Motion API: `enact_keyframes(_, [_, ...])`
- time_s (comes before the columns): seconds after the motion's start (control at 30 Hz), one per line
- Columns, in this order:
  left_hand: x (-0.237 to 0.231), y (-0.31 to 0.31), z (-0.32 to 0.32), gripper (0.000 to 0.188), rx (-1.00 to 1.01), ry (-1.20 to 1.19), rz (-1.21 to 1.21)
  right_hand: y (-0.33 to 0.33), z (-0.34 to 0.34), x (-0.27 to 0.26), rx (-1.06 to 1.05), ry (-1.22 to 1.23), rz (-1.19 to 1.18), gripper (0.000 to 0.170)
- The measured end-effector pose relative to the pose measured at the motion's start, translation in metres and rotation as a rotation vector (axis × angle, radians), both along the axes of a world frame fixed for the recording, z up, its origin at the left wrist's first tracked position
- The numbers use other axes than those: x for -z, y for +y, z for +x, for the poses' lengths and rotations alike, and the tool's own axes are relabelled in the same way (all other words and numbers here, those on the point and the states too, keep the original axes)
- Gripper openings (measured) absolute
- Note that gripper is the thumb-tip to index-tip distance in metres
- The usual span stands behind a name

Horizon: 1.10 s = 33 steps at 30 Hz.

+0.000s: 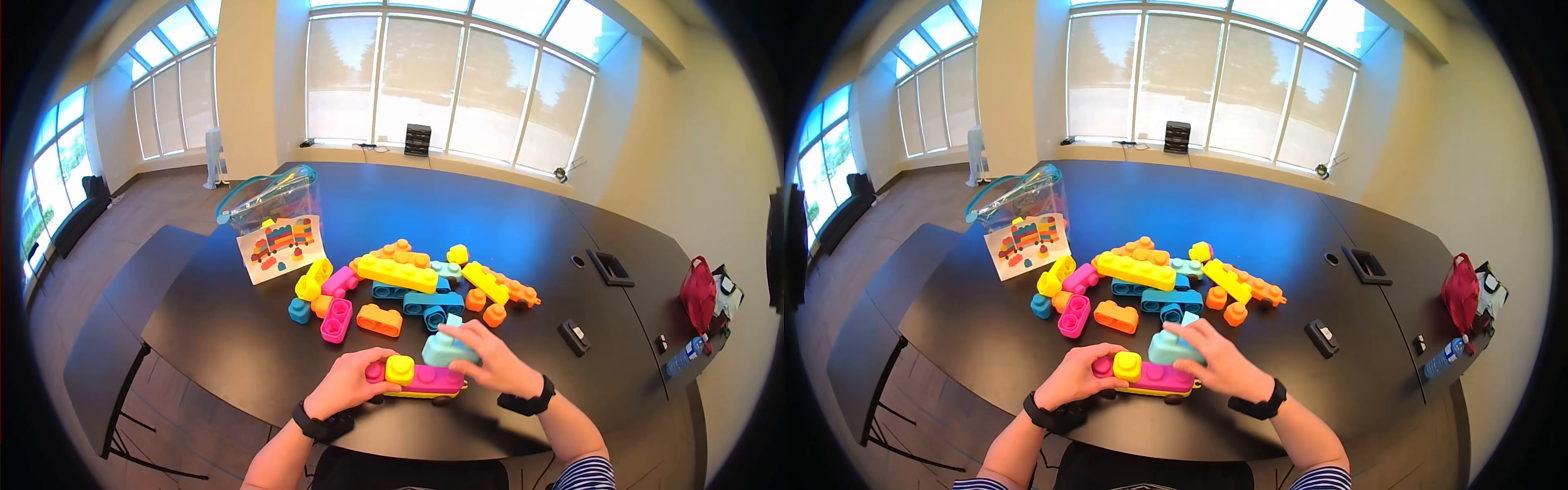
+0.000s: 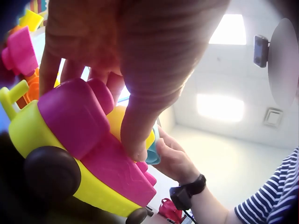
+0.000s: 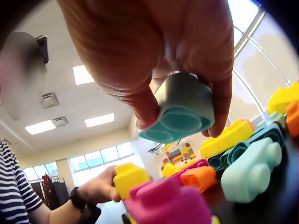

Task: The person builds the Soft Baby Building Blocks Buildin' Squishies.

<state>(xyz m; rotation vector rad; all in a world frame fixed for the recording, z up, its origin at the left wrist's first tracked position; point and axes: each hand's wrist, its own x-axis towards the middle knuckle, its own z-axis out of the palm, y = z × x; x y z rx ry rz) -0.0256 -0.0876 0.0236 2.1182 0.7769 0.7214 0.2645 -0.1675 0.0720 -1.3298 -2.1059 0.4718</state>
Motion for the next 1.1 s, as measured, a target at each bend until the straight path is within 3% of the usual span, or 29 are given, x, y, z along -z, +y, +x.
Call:
enact_keyframes(0.2, [0.003, -0.001, 0.001, 0.056, -0.026, 0.008, 0.060, -0.018, -0.017, 0.027, 0.001, -0.056, 0.190, 0.055])
enact_keyframes(0.4, [0.002, -0.002, 0.002, 0.054, -0.028, 0.007, 0.032, -0.024, -0.017, 0.025, -0.034, -0.022, 0.128, 0.057])
enact_keyframes(0.6, [0.007, 0.001, 0.001, 0.055, -0.029, -0.004, 0.060, -0.022, -0.019, 0.045, -0.051, -0.075, 0.336, 0.057])
enact_keyframes(1.1, [0.005, -0.001, -0.001, 0.054, -0.037, 0.030, 0.063, -0.025, -0.025, 0.044, -0.003, -0.008, 0.227, 0.052])
